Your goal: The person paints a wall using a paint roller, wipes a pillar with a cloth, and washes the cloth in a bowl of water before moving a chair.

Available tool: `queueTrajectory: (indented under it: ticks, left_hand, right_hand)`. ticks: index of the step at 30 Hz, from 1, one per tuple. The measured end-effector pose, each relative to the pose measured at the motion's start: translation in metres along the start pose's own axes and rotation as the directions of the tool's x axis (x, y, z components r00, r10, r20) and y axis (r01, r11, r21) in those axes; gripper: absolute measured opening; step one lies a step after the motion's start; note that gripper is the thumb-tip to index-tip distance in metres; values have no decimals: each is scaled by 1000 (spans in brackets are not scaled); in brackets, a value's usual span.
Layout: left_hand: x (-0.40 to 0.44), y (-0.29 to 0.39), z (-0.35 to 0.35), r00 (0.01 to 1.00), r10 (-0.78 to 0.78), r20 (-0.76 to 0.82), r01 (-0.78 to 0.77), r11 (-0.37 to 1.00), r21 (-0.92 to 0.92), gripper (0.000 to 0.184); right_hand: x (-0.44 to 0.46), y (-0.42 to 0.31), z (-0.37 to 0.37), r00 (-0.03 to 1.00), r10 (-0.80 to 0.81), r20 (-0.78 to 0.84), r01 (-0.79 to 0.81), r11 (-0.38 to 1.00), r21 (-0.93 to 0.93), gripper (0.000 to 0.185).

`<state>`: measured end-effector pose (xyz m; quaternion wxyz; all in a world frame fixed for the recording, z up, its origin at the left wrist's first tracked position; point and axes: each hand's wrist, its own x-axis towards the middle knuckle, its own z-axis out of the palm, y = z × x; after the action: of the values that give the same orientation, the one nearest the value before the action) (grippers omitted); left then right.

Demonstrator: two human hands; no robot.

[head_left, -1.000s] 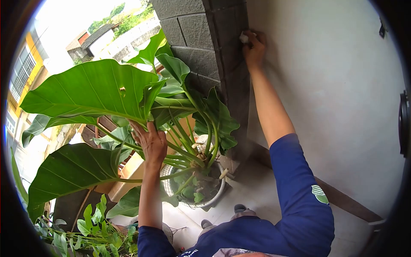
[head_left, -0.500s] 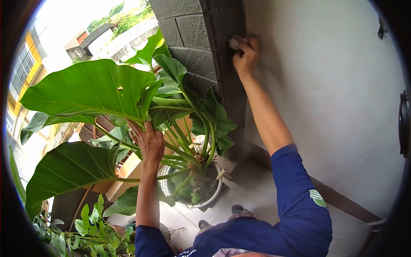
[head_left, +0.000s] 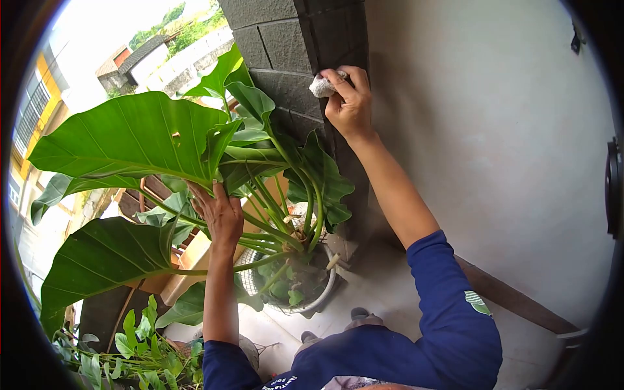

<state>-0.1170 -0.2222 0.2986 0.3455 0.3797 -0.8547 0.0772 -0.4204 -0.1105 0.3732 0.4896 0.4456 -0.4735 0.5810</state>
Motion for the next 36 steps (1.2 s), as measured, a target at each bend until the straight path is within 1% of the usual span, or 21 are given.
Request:
queueTrajectory:
  ticks: [2,5,6,7,9,11,13,14,15,16,17,19,21,22,24,27,28,30,32,35,36]
  left_hand:
    - [0,-1,1,1000,13,-10,-13,1000,1,57]
    - [0,-1,5,999,25,-25,-25,1000,8,58]
    - [0,0,4,999,23,-22,-23,1000,15,58]
    - [1,0,3,1000,21,-22,-21,1000,20,58]
    - [2,-2,5,999,32,-28,-32,999,19,58]
    - [0,-6,4,999,32,-33,-32,999,26,57]
    - [1,-5,5,999,42,-27,-42,999,20,56]
    - [1,-3,4,1000,11,-9,-11,999,-31,51]
    - [3,-2,6,1000,19,-11,-20,999,-30,52]
    - [2,-4,7,1000,26,-10,-26,999,-26,53]
    - [1,-5,7,999,32,-14,-32,999,-22,53]
    - [-2,-6,7,1000,28,-1,-28,999,-21,56]
    - [2,-6,8,999,28,-16,-28,1000,-9,57]
    - [1,-7,9,999,42,-28,-42,999,-7,58]
    - [3,-6,9,998,50,-34,-50,999,-6,57]
    - [1,-4,7,998,48,-28,-47,998,34,54]
    - [0,-2,6,999,46,-22,-45,998,53,53]
    - [-1,-4,8,999,49,-6,-49,996,71,52]
    - [0,-4,9,998,65,-18,-64,996,68,50]
    - [1,-4,10,999,41,-14,-40,998,56,49]
    - [1,-4,10,999,50,-18,-49,997,56,48]
  right_hand:
    - [0,-7,8,1000,-1,16,2,999,-50,39]
    - [1,-34,-10,922,-282,264,283,958,36,37]
    - [-14,-41,-12,878,-308,366,276,951,140,35]
    - [-25,-46,-16,890,-294,349,242,953,184,39]
    - [-35,-40,-29,966,-129,226,85,977,196,44]
    - [-32,-21,-31,991,134,27,-136,977,164,45]
    - [-4,-2,-26,985,115,-128,-106,992,72,38]
    - [13,-3,-26,982,138,-131,-133,990,44,29]
    - [27,-3,-15,971,161,-176,-142,983,118,20]
    - [32,2,-3,984,109,-139,-91,987,130,14]
    - [28,3,3,996,91,6,-91,994,61,12]
    - [-2,10,4,996,85,3,-85,996,36,10]
    - [-65,9,-12,986,151,65,-153,988,30,11]
    - [-107,12,-23,966,228,121,-231,973,12,14]
    - [-179,13,-63,876,325,357,-310,945,-101,28]
    - [-205,26,-84,735,611,295,-611,785,-101,35]
    - [-191,37,-76,855,510,98,-499,859,-116,38]
    - [-137,48,-67,890,455,-14,-453,883,-119,39]
    - [-94,59,-50,918,392,-62,-395,918,-49,41]
    - [-73,50,-25,994,105,28,-102,990,-96,37]
    - [-73,37,-21,996,79,39,-76,995,-69,36]
